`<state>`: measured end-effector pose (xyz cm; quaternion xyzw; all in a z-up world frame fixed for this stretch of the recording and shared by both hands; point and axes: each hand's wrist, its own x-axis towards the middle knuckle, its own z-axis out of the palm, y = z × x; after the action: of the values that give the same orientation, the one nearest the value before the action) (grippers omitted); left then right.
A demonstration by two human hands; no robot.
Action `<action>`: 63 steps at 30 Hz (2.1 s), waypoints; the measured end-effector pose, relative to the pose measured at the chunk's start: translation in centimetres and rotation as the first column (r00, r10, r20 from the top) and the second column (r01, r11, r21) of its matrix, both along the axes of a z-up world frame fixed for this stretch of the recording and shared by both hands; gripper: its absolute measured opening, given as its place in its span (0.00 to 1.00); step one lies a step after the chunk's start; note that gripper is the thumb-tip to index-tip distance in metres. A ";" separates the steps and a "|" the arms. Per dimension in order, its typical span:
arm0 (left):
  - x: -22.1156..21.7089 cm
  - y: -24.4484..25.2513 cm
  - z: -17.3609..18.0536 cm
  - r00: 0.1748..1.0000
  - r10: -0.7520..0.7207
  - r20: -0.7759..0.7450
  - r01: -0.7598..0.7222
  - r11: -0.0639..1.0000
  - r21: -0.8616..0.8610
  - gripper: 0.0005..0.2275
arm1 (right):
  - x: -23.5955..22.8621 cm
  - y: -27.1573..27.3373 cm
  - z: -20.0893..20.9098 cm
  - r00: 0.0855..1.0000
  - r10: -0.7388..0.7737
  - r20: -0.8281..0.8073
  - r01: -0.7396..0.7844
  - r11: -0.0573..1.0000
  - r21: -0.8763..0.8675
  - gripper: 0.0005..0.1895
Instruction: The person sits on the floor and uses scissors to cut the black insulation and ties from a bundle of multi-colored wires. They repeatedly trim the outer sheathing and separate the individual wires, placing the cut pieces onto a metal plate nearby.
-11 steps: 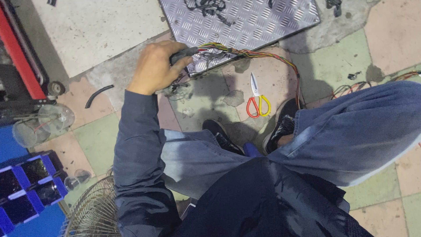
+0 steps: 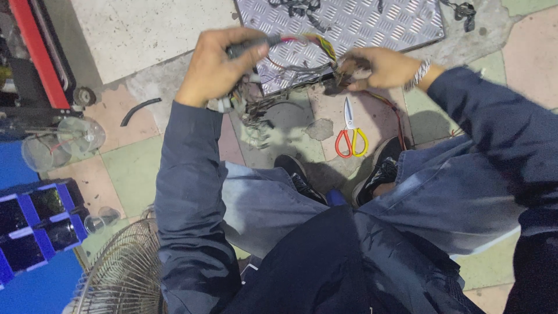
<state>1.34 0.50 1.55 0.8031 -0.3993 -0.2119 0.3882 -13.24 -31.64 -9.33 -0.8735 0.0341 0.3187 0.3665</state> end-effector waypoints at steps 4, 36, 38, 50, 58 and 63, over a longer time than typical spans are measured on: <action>2.6 1.1 -2.5 0.953 0.302 0.026 -0.298 0.949 -0.104 0.12 | -4.4 2.0 -2.1 0.935 -0.170 0.312 0.099 0.968 0.232 0.18; -7.9 -0.4 3.5 0.996 -0.066 -0.054 0.039 0.915 -0.400 0.25 | -4.2 3.8 11.3 0.715 -0.158 0.681 -0.032 0.966 0.257 0.13; -8.1 -0.7 3.4 0.997 -0.048 -0.064 0.016 0.901 -0.434 0.26 | -4.1 3.7 11.4 0.746 -0.159 0.647 -0.062 0.950 0.305 0.14; -7.7 -3.9 -1.1 0.924 0.083 0.372 0.097 0.893 -0.439 0.16 | -4.3 6.5 9.6 0.553 -0.281 0.785 -0.042 0.931 0.362 0.12; -9.1 -5.4 -4.1 0.493 0.323 0.808 -0.014 0.931 -0.364 0.11 | -4.4 7.7 10.3 0.457 -0.145 0.878 0.153 0.985 0.083 0.11; -9.4 -6.5 -3.4 0.485 0.331 0.809 -0.043 0.934 -0.356 0.04 | -4.0 7.1 10.5 0.570 -0.309 0.762 0.161 0.951 0.264 0.11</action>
<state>-8.04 -6.01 -1.86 0.7747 -0.4738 0.3184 0.2720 -17.23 -24.54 1.16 -0.8772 -0.0428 -0.1528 0.4532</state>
